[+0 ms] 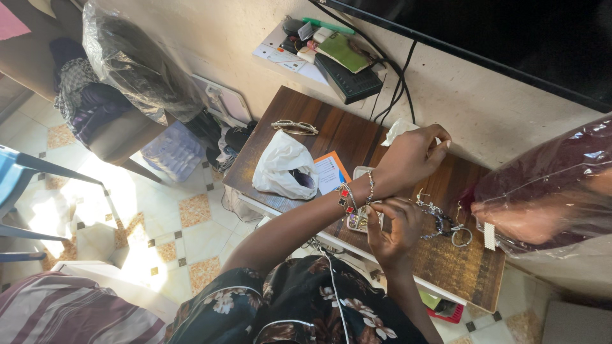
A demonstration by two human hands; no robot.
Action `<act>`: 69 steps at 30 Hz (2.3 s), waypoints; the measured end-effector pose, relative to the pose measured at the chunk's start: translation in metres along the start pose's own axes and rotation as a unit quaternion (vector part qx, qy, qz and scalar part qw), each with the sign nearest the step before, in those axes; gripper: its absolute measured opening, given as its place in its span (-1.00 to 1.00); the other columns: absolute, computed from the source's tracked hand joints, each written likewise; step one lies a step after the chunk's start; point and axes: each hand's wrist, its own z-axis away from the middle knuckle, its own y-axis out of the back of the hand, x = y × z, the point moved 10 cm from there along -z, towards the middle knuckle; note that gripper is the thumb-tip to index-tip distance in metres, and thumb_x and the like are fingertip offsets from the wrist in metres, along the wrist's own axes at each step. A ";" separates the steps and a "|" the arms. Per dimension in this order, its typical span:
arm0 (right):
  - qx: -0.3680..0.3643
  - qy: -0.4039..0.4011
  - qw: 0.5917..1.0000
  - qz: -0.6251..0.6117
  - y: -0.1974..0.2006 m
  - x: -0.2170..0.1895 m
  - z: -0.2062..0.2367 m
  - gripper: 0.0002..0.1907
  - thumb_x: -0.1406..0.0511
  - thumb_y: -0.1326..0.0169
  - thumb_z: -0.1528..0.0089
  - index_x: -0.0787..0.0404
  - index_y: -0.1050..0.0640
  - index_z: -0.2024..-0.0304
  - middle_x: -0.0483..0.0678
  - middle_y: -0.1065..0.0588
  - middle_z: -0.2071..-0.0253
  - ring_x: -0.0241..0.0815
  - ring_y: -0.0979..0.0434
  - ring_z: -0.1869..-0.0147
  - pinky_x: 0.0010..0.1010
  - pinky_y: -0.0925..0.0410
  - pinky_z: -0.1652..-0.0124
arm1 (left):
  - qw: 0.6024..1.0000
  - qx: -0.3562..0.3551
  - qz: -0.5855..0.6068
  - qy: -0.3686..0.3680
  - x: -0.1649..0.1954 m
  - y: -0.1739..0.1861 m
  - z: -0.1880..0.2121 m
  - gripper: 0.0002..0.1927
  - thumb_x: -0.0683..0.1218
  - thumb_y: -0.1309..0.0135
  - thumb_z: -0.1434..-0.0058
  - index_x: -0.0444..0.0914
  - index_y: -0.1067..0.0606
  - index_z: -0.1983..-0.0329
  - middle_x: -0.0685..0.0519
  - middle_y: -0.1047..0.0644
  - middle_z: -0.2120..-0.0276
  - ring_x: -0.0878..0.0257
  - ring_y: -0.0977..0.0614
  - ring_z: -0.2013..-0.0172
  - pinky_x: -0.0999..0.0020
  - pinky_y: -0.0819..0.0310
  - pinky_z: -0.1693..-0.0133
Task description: The person picks up bracelets and earrings from a table, fastens the bracelets onto their wrist and holds earrings up, then removes the jewelry and places the pieces into a compartmented jewelry box on the table.
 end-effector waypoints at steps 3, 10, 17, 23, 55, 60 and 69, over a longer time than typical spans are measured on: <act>-0.021 -0.002 1.000 0.023 0.000 -0.003 0.000 -0.82 0.25 -0.23 -0.27 0.21 -0.56 0.20 -0.01 -0.49 0.13 -0.02 -0.45 -0.09 -0.18 -0.31 -0.12 | 1.000 0.006 0.011 0.008 -0.002 0.001 0.000 -0.79 -0.08 -0.04 -0.33 -0.31 -0.51 0.08 -0.08 -0.59 0.51 0.17 -0.60 0.58 0.27 -0.46 0.44; -0.016 -0.017 1.000 0.010 0.003 -0.001 0.000 -0.83 0.28 -0.23 -0.26 0.22 -0.56 0.18 0.00 -0.49 0.13 -0.04 -0.47 -0.06 -0.21 -0.31 -0.08 | 0.999 0.038 0.008 -0.023 0.002 0.005 0.000 -0.79 -0.09 -0.04 -0.32 -0.31 -0.51 0.07 -0.09 -0.60 0.44 0.15 -0.63 0.52 0.26 -0.50 0.40; -0.043 0.109 0.993 0.016 -0.013 0.013 0.008 -0.84 0.26 -0.28 -0.23 0.15 -0.58 0.20 -0.07 -0.52 0.18 -0.10 -0.52 0.01 -0.25 -0.35 -0.01 | 1.000 0.015 -0.006 -0.001 -0.003 0.005 0.002 -0.79 -0.07 -0.06 -0.33 -0.31 -0.52 0.10 -0.08 -0.59 0.46 0.16 -0.61 0.55 0.25 -0.48 0.41; -0.026 0.074 0.995 -0.053 -0.020 0.040 0.022 -0.86 0.25 -0.25 -0.23 0.13 -0.57 0.23 -0.08 -0.52 0.19 -0.15 -0.52 0.03 -0.31 -0.39 0.00 | 1.000 0.010 -0.013 0.025 -0.014 0.002 0.004 -0.79 -0.06 -0.06 -0.34 -0.29 -0.53 0.10 -0.05 -0.58 0.56 0.19 -0.56 0.63 0.24 -0.43 0.49; -0.019 0.202 0.976 0.082 -0.001 0.021 0.000 -0.66 0.35 -0.36 -0.19 0.21 -0.53 0.04 -0.03 -0.55 0.02 -0.07 -0.58 0.03 -0.22 -0.41 0.06 | 0.953 -0.222 -0.192 -0.078 -0.114 -0.120 0.009 -0.77 -0.03 -0.13 0.05 -0.31 -0.59 0.59 -0.10 -0.60 0.61 0.02 -0.67 0.52 0.17 -0.52 0.44; -0.040 0.224 0.970 0.083 -0.003 0.023 0.001 -0.64 0.35 -0.33 -0.18 0.22 -0.53 0.00 0.00 -0.52 -0.01 -0.04 -0.58 0.00 -0.20 -0.43 0.01 | 0.949 -0.189 -0.057 0.245 -0.159 -0.099 0.019 -0.62 0.06 -0.10 -0.08 -0.36 -0.61 0.58 -0.19 -0.64 0.56 -0.01 -0.73 0.46 0.18 -0.60 0.30; -0.065 0.257 0.955 0.132 -0.007 0.013 -0.002 -0.65 0.31 -0.31 -0.20 0.24 -0.54 0.00 0.00 -0.52 0.06 -0.08 -0.57 0.06 -0.22 -0.43 0.05 | 0.950 -0.196 -0.047 0.239 -0.163 -0.101 0.024 -0.59 0.08 -0.11 -0.09 -0.37 -0.61 0.60 -0.17 -0.61 0.61 0.00 -0.70 0.50 0.16 -0.59 0.32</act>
